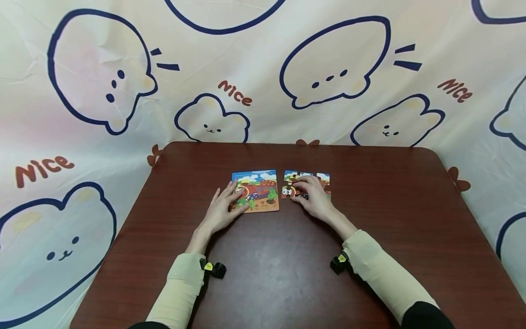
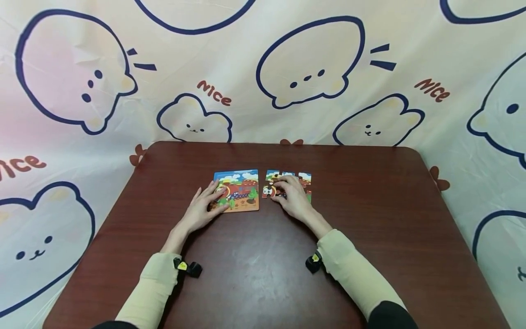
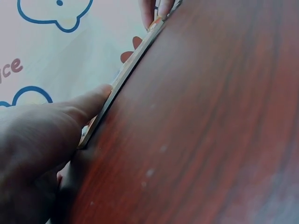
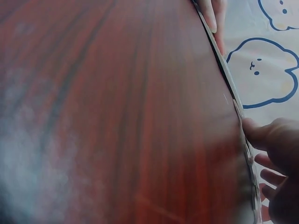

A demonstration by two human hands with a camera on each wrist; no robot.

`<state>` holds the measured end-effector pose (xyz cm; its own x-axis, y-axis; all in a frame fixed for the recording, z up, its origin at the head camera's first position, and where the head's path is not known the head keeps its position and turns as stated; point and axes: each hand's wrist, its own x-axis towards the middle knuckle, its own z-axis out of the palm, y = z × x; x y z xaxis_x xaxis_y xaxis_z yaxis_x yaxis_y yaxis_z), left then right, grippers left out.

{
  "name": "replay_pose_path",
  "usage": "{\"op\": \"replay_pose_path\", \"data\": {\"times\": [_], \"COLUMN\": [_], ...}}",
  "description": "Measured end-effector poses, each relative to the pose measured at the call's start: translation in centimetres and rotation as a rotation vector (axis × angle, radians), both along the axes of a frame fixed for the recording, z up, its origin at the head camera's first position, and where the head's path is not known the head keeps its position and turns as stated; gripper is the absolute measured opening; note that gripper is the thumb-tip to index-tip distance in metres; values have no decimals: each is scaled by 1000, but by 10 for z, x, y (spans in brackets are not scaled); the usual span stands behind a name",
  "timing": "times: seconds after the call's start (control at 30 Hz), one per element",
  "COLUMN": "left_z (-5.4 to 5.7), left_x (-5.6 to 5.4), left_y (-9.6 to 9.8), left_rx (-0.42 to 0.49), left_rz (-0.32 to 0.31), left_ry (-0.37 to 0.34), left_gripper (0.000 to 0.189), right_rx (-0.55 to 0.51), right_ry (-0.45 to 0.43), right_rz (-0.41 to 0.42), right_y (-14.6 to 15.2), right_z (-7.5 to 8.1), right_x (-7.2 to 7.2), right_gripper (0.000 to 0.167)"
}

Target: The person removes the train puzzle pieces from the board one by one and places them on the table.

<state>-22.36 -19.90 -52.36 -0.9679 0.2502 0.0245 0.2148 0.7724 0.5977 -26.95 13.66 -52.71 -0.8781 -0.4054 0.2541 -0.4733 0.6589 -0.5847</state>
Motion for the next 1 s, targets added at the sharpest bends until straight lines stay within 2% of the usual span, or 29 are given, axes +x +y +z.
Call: {"op": "replay_pose_path", "data": {"times": [0.2,0.47,0.6,0.77,1.0], "left_z": [-1,-1,-2,-3,0], "left_x": [3,5,4,2,2], "left_y": [-3,-3,-3,-1,4], "left_rx": [-7,-19,-21,-11,-18], "left_rz": [8,7,4,3,29], "left_ry": [-4,-2,-5,7,14], "left_gripper": [69,70,70,70,69], "right_rx": [28,-29,-27,-39,16], "right_ry": [-33,-28,-29,-88,-44], "right_rz": [-4,6,47,143,216], "right_y": [-2,-8,-20,-38,-51], "right_z": [0,3,9,13,-16], "right_x": [3,6,12,14,0], "right_gripper": [39,46,47,48,53]}}
